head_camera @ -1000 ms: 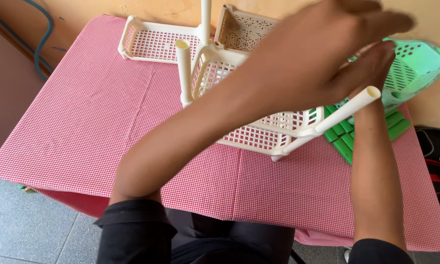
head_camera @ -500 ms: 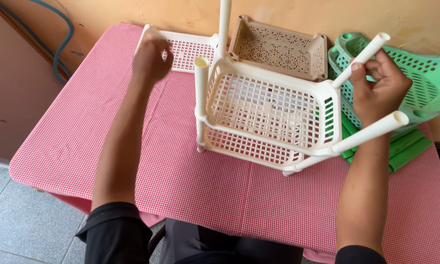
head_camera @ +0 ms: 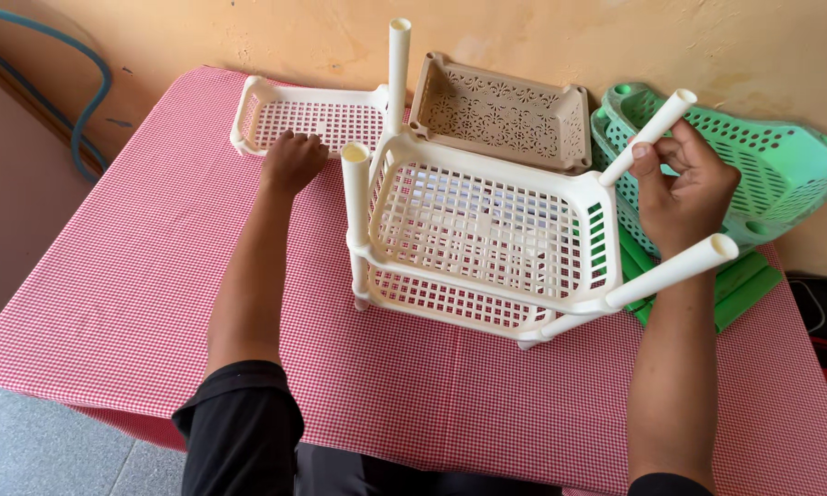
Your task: The person assembles a two-tier plastic storage rack by inserting white plastic legs into the corners of two beige trays and stacking them. They then attach small white caps to the tray corners and insert additional legs into a second tray.
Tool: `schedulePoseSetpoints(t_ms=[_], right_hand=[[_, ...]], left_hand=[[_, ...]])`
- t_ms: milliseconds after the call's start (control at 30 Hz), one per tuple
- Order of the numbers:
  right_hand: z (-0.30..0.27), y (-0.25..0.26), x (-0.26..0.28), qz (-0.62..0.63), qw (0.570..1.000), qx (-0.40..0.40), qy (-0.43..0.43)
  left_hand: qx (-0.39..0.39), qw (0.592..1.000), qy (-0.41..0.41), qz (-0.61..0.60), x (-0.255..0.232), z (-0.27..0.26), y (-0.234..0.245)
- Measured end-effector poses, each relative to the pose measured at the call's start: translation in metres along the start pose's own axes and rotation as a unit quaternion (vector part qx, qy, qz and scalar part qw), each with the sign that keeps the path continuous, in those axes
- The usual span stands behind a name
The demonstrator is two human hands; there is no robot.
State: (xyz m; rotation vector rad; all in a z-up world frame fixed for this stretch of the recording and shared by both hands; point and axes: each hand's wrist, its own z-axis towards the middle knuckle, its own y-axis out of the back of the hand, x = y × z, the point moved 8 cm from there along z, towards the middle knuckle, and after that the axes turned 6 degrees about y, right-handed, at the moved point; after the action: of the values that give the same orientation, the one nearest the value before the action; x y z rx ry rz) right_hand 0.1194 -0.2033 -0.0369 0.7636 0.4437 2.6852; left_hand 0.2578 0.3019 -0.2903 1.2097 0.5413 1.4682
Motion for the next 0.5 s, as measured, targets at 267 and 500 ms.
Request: schedulePoseSetpoints(t_ms=[267, 500], right_hand=[[0.004, -0.006, -0.005, 0.015, 1.000, -0.008, -0.007], [0.015, -0.007, -0.002, -0.014, 0.998, 0.032, -0.043]], left_hand=[[-0.147, 0.988, 0.004, 0.047, 0.061, -0.011, 0.063], [-0.237, 0.969, 0.019, 0.069, 0.096, -0.020, 0.205]])
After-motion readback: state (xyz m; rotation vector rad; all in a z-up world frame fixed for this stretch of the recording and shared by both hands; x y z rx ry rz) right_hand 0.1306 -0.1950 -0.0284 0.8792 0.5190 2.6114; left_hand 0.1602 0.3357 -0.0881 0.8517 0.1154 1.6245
